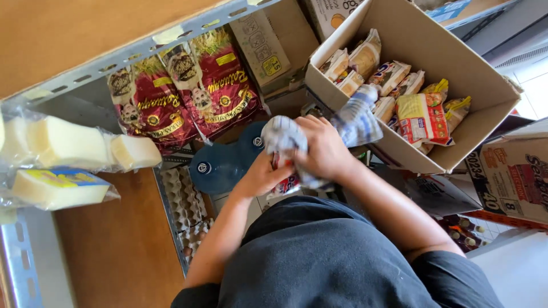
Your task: Cleaning and stocking instant noodle packets onto a shelf and into boxes.
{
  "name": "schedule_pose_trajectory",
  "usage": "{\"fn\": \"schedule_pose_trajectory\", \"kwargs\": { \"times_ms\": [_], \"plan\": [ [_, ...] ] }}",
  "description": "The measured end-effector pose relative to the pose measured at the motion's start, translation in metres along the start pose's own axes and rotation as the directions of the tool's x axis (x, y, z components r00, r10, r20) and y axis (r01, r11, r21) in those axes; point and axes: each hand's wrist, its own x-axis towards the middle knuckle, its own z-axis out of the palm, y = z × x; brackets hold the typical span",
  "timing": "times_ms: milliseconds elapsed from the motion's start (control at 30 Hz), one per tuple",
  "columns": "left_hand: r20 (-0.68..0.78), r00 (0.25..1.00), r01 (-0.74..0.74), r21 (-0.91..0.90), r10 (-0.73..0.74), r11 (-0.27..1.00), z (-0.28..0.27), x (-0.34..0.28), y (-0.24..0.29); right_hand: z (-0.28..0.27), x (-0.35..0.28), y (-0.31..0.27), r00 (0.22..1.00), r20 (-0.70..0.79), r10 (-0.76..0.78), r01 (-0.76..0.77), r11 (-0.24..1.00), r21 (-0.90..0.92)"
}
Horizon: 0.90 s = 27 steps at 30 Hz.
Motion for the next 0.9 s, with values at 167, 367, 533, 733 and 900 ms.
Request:
{"fn": "schedule_pose_trajectory", "kwargs": {
  "times_ms": [167, 367, 533, 733, 900],
  "plan": [
    [0.008, 1.000, 0.030, 0.015, -0.030, 0.999, 0.018, -0.020, 0.041, 0.031, 0.008, 0.057, 0.803, 0.281, 0.526, -0.548, 0.836, 0.002],
    [-0.312, 0.945, -0.021, -0.347, -0.094, 0.937, -0.006, -0.019, -0.004, 0.027, 0.009, 0.006, 0.963, -0.040, 0.266, -0.246, 0.932, 0.264],
    [-0.527, 0.837, -0.205, -0.550, -0.147, 0.809, -0.021, -0.017, 0.015, 0.053, 0.005, -0.057, 0.994, 0.080, -0.077, 0.087, 0.988, -0.126],
    [-0.265, 0.934, -0.073, -0.798, -0.239, 0.598, -0.030, -0.025, 0.026, 0.074, -0.017, -0.032, 0.934, 0.128, -0.334, 0.356, 0.901, -0.248],
    [-0.492, 0.855, -0.168, -0.559, -0.162, 0.812, -0.008, -0.030, 0.058, 0.048, -0.031, 0.018, 0.978, -0.024, -0.208, 0.209, 0.971, 0.119]
  ]
}}
